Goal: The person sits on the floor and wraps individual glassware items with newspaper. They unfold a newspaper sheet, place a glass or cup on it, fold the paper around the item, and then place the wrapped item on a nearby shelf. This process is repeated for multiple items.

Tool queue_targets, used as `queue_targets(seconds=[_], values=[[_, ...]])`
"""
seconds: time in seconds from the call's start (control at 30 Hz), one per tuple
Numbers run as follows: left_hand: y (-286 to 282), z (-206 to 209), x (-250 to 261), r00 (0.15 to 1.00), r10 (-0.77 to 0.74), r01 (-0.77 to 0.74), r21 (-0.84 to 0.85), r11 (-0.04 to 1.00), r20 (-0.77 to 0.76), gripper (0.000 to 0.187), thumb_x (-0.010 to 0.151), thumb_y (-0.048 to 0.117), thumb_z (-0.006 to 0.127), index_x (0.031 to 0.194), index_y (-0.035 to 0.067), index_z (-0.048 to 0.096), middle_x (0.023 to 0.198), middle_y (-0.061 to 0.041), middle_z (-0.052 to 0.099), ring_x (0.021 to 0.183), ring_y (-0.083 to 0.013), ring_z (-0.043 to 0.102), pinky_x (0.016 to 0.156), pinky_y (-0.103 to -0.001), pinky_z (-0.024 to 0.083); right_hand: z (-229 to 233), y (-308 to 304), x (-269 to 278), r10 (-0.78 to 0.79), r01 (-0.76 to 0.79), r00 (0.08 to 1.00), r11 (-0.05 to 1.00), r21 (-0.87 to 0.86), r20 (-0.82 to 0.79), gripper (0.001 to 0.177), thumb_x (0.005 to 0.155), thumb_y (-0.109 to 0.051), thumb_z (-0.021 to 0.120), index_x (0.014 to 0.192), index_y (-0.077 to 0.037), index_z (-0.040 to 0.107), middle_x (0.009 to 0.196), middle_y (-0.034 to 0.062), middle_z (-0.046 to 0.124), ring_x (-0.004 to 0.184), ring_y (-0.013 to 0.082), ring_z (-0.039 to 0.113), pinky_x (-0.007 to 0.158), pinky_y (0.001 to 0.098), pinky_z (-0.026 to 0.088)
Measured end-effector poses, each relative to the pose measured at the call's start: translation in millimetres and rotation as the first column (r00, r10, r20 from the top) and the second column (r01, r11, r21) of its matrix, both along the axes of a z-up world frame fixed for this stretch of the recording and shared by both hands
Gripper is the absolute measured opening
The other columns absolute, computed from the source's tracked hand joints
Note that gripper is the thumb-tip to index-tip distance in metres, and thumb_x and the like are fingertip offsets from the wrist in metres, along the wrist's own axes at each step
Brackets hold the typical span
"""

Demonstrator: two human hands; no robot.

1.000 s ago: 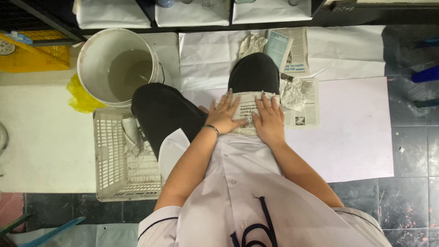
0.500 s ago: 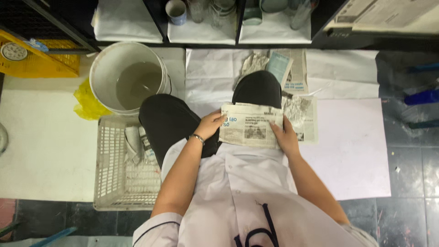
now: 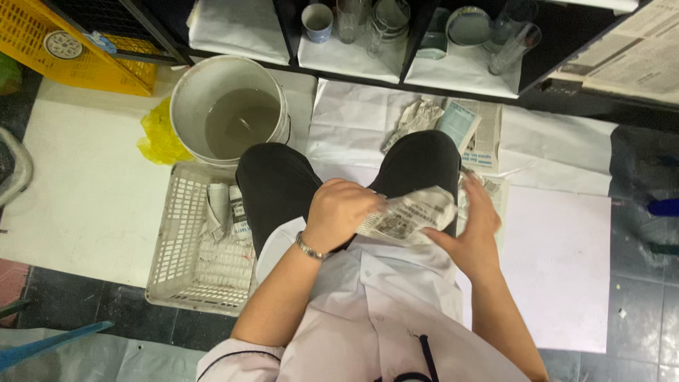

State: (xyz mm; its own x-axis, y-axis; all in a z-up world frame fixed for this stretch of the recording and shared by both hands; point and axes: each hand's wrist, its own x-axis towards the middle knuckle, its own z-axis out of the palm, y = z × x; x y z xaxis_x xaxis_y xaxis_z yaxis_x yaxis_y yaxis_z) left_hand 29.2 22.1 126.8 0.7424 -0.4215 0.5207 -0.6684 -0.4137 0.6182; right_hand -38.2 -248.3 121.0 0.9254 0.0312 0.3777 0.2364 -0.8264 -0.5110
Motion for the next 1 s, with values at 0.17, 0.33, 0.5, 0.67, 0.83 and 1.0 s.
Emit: queue_targets(seconds=[0.17, 0.33, 0.5, 0.67, 0.83, 1.0], values=[[3.7, 88.7, -19.7, 0.905, -0.030, -0.048, 0.173, 0.984, 0.424, 0.019, 0.090, 0.029, 0.077, 0.100, 0.014, 0.074, 0.114, -0.001, 0.074, 0.109, -0.0228, 0.069, 0.100, -0.043, 0.051, 30.3, 14.3, 6.3, 0.187, -0.180, 0.976, 0.981, 0.075, -0.108, 0.062, 0.066, -0.006, 0.078, 0.128, -0.007, 0.069, 0.121, 0.0074, 0.075, 0.108, 0.0258, 0.069, 0.096, 0.0416, 0.051], [13.5, 75.1, -13.0, 0.954, 0.295, -0.281, -0.170, 0.944, 0.060, 0.058, 0.080, 0.035, 0.078, 0.118, -0.005, 0.060, 0.122, -0.022, 0.062, 0.109, -0.0296, 0.060, 0.093, -0.040, 0.049, -8.8, 6.2, 6.3, 0.157, 0.214, 0.890, 0.684, 0.697, -0.428, 0.019, 0.096, -0.010, 0.076, 0.112, 0.000, 0.079, 0.100, 0.0073, 0.077, 0.090, 0.0142, 0.067, 0.081, 0.0300, 0.054], [19.1, 5.9, -25.6, 0.495, -0.385, -0.068, -0.477, 0.876, -0.779, 0.029, 0.095, 0.012, 0.073, 0.119, -0.004, 0.070, 0.106, -0.006, 0.077, 0.097, -0.0076, 0.070, 0.084, -0.023, 0.058, -20.3, 8.6, 2.5, 0.235, 0.328, 0.857, 0.440, 0.836, -0.459, 0.026, 0.094, -0.011, 0.072, 0.118, -0.001, 0.074, 0.111, 0.0053, 0.077, 0.099, 0.0120, 0.068, 0.087, 0.0278, 0.054], [14.3, -47.3, -21.6, 0.448, -0.381, -0.128, -0.479, 0.868, -0.809, 0.023, 0.099, 0.010, 0.069, 0.117, -0.005, 0.071, 0.097, -0.006, 0.078, 0.084, -0.0070, 0.069, 0.073, -0.023, 0.057, -45.1, -7.6, 6.9, 0.424, 0.273, 0.758, 0.483, 0.832, -0.496, 0.037, 0.083, -0.006, 0.077, 0.120, -0.001, 0.071, 0.113, 0.0066, 0.076, 0.101, 0.0144, 0.071, 0.089, 0.0302, 0.057], [-6.4, -116.2, -12.8, 0.372, -0.436, -0.135, -0.513, 0.848, -0.819, 0.020, 0.101, 0.007, 0.068, 0.119, -0.003, 0.071, 0.099, -0.005, 0.075, 0.085, -0.0065, 0.067, 0.075, -0.022, 0.055, -90.5, -23.7, 11.5, 0.304, 0.313, 0.789, 0.549, 0.775, -0.534, 0.036, 0.084, -0.004, 0.078, 0.119, -0.001, 0.072, 0.112, 0.0068, 0.075, 0.100, 0.0144, 0.070, 0.085, 0.0304, 0.056], [-5.7, -153.4, -13.4, 0.267, -0.359, -0.119, -0.400, 0.909, -0.895, 0.028, 0.096, 0.001, 0.060, 0.121, 0.001, 0.074, 0.102, -0.001, 0.078, 0.079, -0.0051, 0.067, 0.072, -0.021, 0.055, -113.3, -34.0, 3.9, 0.450, 0.032, 0.796, 0.637, 0.770, -0.405, 0.023, 0.085, 0.002, 0.072, 0.106, -0.005, 0.080, 0.103, 0.0072, 0.077, 0.096, 0.0167, 0.074, 0.084, 0.0285, 0.058]])
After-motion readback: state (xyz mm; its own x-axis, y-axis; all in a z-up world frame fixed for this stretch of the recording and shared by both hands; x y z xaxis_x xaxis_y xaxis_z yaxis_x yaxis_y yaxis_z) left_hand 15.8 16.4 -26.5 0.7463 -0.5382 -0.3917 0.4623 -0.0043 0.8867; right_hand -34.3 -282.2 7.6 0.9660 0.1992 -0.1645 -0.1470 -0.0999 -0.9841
